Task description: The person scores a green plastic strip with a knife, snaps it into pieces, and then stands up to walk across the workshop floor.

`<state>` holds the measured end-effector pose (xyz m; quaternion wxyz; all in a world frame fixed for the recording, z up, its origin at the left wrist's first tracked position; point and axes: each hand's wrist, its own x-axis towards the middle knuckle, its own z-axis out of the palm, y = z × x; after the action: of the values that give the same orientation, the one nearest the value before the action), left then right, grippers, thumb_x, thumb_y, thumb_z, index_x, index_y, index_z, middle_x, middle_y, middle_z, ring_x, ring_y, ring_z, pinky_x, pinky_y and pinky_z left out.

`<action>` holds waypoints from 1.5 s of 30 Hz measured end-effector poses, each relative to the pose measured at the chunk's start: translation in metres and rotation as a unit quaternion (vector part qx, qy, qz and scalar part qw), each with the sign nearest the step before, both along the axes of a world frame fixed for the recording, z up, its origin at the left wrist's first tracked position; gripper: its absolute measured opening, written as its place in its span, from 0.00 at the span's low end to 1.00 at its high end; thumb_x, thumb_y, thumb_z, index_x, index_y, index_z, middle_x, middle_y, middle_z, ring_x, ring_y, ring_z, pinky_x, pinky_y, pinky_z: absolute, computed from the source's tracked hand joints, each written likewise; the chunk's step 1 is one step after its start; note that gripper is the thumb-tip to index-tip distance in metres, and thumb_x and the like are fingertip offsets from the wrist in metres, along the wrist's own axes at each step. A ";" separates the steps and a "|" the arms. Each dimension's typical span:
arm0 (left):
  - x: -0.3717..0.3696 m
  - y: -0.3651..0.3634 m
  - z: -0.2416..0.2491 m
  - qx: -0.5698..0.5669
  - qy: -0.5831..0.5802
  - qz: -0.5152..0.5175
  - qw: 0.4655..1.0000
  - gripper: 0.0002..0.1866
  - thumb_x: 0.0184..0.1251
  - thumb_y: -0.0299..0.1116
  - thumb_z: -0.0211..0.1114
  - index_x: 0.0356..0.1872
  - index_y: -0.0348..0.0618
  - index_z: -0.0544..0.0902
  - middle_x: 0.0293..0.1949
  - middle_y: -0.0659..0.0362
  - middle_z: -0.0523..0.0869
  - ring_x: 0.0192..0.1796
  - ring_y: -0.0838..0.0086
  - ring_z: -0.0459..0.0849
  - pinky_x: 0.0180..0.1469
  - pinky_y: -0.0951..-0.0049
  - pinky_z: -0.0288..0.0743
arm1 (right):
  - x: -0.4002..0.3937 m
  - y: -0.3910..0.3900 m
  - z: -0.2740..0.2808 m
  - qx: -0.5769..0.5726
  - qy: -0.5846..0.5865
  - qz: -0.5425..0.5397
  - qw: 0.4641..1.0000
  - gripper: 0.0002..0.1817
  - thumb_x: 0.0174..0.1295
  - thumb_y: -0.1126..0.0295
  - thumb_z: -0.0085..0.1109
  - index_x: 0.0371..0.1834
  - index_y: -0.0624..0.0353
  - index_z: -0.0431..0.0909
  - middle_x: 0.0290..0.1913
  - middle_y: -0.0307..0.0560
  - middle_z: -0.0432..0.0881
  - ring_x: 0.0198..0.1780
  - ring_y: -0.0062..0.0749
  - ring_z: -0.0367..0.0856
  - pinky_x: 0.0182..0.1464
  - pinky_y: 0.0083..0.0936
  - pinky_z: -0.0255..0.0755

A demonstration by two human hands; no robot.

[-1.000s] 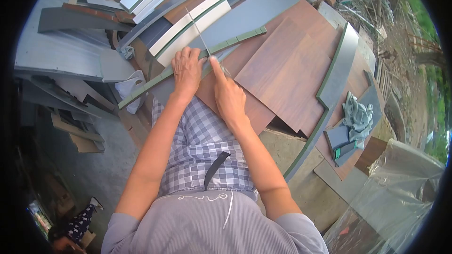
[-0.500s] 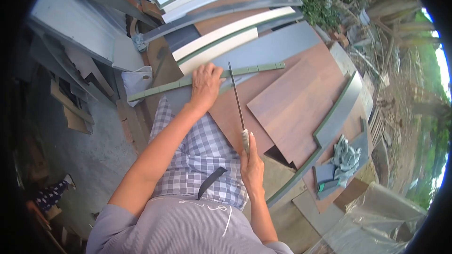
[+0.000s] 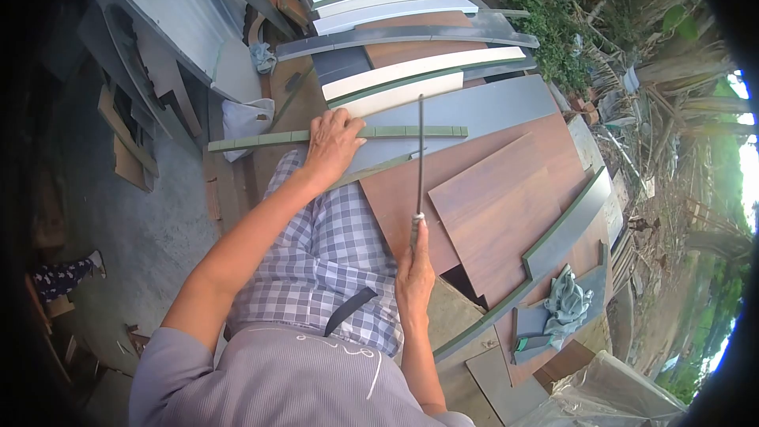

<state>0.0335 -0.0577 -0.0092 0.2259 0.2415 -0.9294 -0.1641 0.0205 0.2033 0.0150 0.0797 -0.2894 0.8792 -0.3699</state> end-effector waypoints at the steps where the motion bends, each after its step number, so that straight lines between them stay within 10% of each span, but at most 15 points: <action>1: -0.004 0.002 0.002 0.003 0.004 0.011 1.000 0.18 0.55 0.32 0.71 0.47 0.45 0.79 0.44 0.57 0.74 0.50 0.62 0.73 0.53 0.60 0.64 | 0.002 0.000 0.003 0.017 -0.068 0.001 0.998 0.31 0.70 0.75 0.44 0.76 0.45 0.53 0.55 0.58 0.78 0.49 0.45 0.78 0.51 0.35 0.72; 5: -0.033 0.018 0.004 0.015 0.010 0.011 1.000 0.21 0.54 0.34 0.71 0.49 0.43 0.77 0.46 0.56 0.75 0.52 0.61 0.73 0.54 0.60 0.64 | 0.005 -0.002 0.001 0.038 -0.119 0.014 0.992 0.30 0.69 0.77 0.45 0.75 0.47 0.56 0.66 0.58 0.71 0.63 0.52 0.74 0.60 0.39 0.71; 31: -0.053 0.026 -0.015 0.043 0.041 0.019 0.998 0.09 0.59 0.29 0.66 0.40 0.44 0.79 0.42 0.57 0.76 0.50 0.64 0.73 0.52 0.62 0.63 | -0.006 -0.031 0.010 0.088 -0.109 0.020 0.990 0.31 0.68 0.79 0.43 0.75 0.51 0.55 0.67 0.57 0.70 0.55 0.53 0.80 0.51 0.39 0.74; 45: -0.048 0.027 -0.006 0.087 0.047 0.026 0.995 0.08 0.60 0.29 0.65 0.40 0.44 0.79 0.42 0.56 0.76 0.50 0.62 0.73 0.51 0.61 0.63 | -0.042 -0.096 0.014 0.060 0.006 0.063 0.996 0.31 0.65 0.80 0.41 0.74 0.52 0.57 0.45 0.66 0.81 0.40 0.56 0.81 0.43 0.44 0.73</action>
<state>-0.0150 -0.0311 -0.0156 0.2516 0.2766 -0.8933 -0.2494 -0.0219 0.1072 0.0292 0.1146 -0.3417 0.8801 -0.3090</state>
